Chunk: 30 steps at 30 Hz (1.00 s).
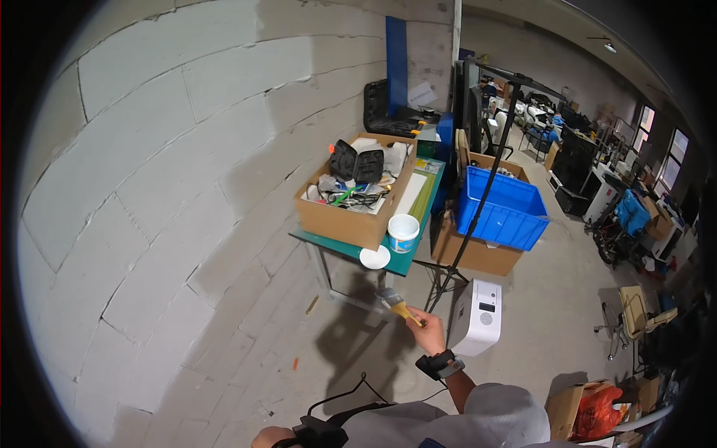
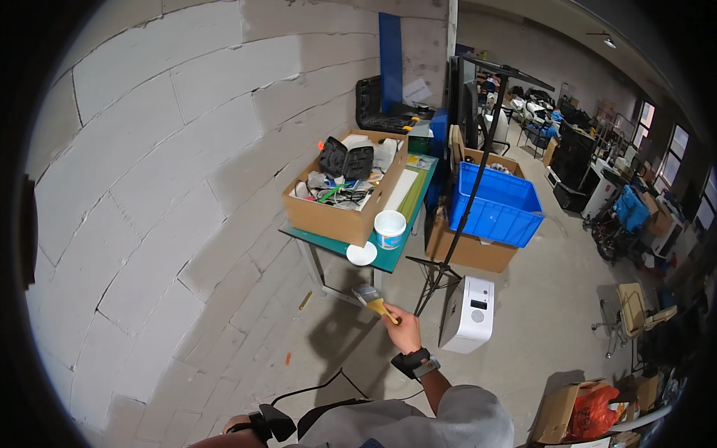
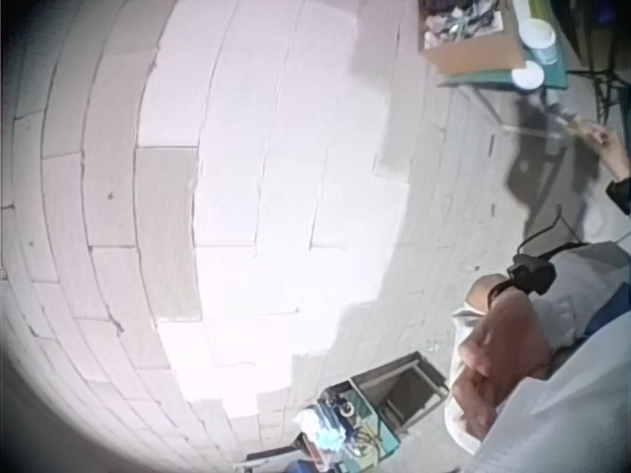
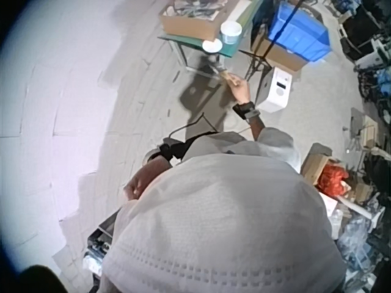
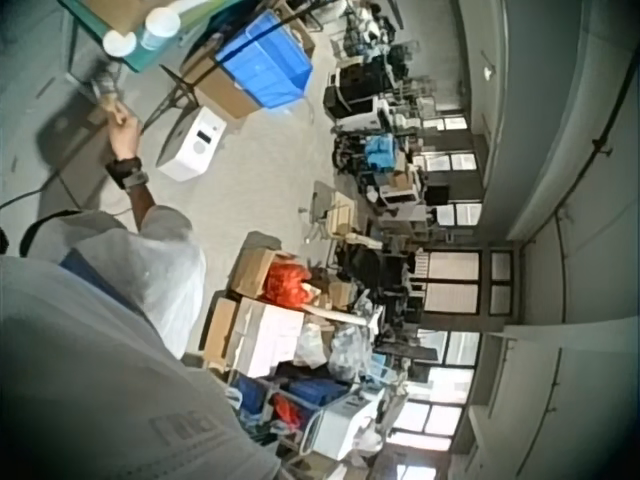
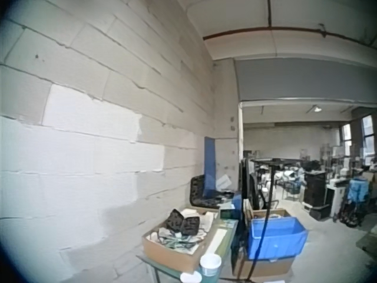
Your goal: Painting a concrete block wall using a paintbrush and white paint.
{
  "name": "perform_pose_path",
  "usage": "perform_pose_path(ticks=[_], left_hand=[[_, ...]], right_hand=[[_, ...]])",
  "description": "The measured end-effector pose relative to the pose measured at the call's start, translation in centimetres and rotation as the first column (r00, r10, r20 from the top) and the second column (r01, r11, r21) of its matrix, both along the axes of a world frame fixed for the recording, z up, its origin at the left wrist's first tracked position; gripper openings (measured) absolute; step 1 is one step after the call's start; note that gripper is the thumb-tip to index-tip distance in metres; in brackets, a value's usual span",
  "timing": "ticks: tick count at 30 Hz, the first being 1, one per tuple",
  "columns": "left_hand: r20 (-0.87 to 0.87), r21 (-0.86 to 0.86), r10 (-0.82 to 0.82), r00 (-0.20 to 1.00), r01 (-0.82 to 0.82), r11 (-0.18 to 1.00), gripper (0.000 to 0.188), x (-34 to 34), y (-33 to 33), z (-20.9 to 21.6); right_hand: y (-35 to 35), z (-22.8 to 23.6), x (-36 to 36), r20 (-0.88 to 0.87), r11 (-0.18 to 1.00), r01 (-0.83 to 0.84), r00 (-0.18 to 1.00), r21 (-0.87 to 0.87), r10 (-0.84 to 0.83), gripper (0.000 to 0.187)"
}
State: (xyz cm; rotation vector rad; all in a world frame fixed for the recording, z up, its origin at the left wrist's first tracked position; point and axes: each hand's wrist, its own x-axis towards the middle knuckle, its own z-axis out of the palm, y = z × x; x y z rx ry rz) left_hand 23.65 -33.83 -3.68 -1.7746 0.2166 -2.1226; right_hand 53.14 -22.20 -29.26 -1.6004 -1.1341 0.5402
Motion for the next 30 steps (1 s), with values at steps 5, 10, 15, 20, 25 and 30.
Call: perform_pose_path(ticks=[5, 10, 15, 20, 25, 30], left_hand=[[0.057, 0.064, -0.087, 0.995, 0.083, 0.994, 0.049, 0.6, 1.3, -0.7], [-0.08, -0.02, 0.029, 0.996, -0.031, 0.999, 0.051, -1.8, 1.9, -1.2], [0.18, 0.204, -0.187, 0.966, 0.149, 0.968, 0.04, -0.3, 4.3, 0.9], [0.109, -0.032, 0.029, 0.994, -0.026, 0.999, 0.018, -2.6, 3.9, 0.3], [-0.063, -0.326, 0.23, 0.971, -0.238, 0.915, 0.009, -4.4, 5.5, -0.2], [-0.268, -0.578, 0.227, 0.937, -0.344, 0.74, 0.006, -6.3, 7.7, -2.6]], right_hand=[[-0.6, -0.2, 0.9, -0.026, 1.0, 0.028, 0.999, -0.005, -0.028, 0.033], [-1.3, -0.5, 0.7, -0.071, 0.999, 0.048, 0.996, -0.016, -0.049, 0.033], [-0.1, -0.5, -1.2, -0.026, 1.0, 0.023, 0.999, -0.002, -0.023, 0.033], [1.6, 0.3, -4.5, -0.041, 0.997, -0.074, 0.996, -0.018, 0.073, 0.033], [2.9, 0.7, -6.4, 0.019, 0.991, -0.132, 0.991, -0.008, 0.133, 0.033], [3.6, 0.3, -7.1, 0.021, 0.987, -0.162, 0.987, -0.02, 0.162, 0.033]])
